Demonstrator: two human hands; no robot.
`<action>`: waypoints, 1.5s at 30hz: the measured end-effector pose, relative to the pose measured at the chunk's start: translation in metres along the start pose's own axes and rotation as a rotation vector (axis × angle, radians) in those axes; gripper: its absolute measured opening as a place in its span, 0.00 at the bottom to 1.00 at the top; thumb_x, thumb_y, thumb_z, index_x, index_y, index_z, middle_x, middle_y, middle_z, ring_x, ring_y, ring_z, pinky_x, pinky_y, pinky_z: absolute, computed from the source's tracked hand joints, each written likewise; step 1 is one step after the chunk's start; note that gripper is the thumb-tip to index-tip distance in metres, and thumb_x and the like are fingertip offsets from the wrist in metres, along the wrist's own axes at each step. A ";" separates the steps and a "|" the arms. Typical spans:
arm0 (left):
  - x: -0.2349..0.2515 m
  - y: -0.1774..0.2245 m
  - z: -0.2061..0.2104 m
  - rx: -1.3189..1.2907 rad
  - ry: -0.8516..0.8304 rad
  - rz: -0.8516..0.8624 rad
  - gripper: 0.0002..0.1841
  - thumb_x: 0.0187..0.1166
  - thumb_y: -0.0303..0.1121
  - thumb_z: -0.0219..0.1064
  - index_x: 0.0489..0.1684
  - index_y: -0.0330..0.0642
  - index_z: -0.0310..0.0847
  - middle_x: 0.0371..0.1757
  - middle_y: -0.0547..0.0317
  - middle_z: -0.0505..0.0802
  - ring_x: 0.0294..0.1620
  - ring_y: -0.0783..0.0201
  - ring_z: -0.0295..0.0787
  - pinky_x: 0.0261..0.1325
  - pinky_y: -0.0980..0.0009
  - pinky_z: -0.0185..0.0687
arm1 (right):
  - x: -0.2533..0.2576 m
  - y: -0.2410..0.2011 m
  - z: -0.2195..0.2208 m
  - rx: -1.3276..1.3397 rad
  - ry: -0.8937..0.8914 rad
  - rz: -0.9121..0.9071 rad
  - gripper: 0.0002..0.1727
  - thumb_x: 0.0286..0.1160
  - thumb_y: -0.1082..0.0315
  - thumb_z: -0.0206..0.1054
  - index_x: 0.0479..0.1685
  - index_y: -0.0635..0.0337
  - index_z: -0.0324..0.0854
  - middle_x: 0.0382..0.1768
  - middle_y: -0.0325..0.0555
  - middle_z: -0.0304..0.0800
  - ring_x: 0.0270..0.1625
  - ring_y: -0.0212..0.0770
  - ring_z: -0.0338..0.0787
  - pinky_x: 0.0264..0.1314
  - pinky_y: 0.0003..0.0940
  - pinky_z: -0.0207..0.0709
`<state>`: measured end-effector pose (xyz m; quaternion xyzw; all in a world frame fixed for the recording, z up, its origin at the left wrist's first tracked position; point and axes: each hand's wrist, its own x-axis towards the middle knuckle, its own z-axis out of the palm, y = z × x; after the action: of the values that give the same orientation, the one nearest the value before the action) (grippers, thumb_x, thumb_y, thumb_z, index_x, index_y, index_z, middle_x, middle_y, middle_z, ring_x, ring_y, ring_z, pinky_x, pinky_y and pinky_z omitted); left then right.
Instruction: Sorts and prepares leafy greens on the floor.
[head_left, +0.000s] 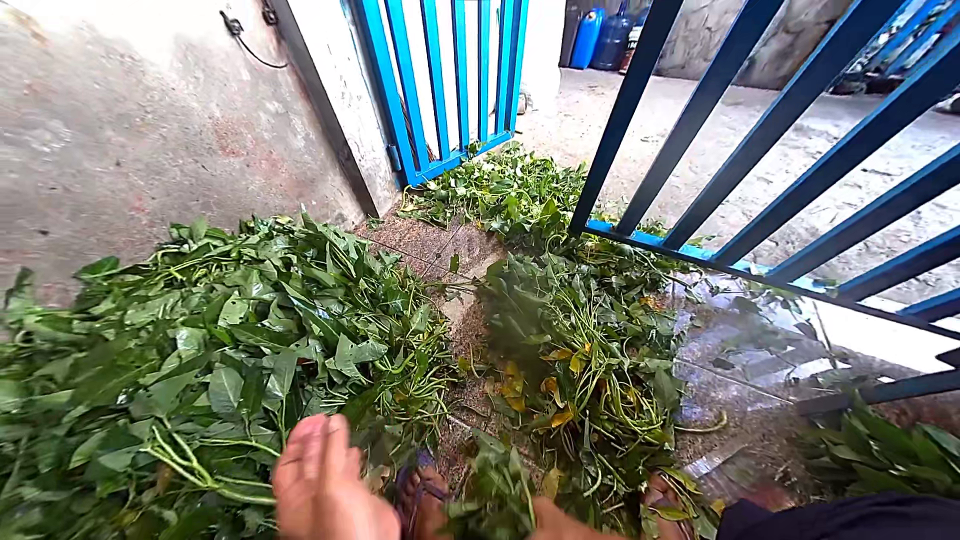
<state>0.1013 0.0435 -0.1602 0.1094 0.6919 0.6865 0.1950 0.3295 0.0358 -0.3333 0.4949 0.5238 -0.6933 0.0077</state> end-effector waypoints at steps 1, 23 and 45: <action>0.004 0.014 -0.012 -0.021 0.011 0.035 0.26 0.88 0.35 0.58 0.81 0.32 0.62 0.77 0.43 0.78 0.73 0.55 0.78 0.69 0.51 0.79 | -0.001 -0.032 -0.018 0.112 0.011 0.019 0.30 0.51 0.76 0.80 0.61 0.65 0.80 0.48 0.54 0.94 0.50 0.48 0.95 0.57 0.54 0.89; 0.004 0.017 -0.030 -0.270 0.013 -0.111 0.12 0.93 0.32 0.52 0.65 0.38 0.72 0.52 0.53 0.93 0.49 0.59 0.95 0.47 0.61 0.93 | 0.057 -0.101 -0.163 -0.297 0.471 -0.171 0.27 0.79 0.53 0.71 0.62 0.70 0.83 0.57 0.66 0.89 0.62 0.62 0.89 0.69 0.65 0.79; 0.001 -0.008 0.012 -0.247 -0.242 -0.253 0.12 0.96 0.36 0.45 0.62 0.43 0.70 0.46 0.59 0.95 0.44 0.63 0.97 0.46 0.64 0.93 | 0.061 0.002 -0.188 -0.125 0.774 0.193 0.39 0.85 0.41 0.57 0.87 0.60 0.64 0.79 0.61 0.78 0.84 0.61 0.73 0.87 0.71 0.51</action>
<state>0.1064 0.0544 -0.1676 0.0787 0.5823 0.7180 0.3732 0.4274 0.2036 -0.3700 0.7649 0.4801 -0.4188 -0.0950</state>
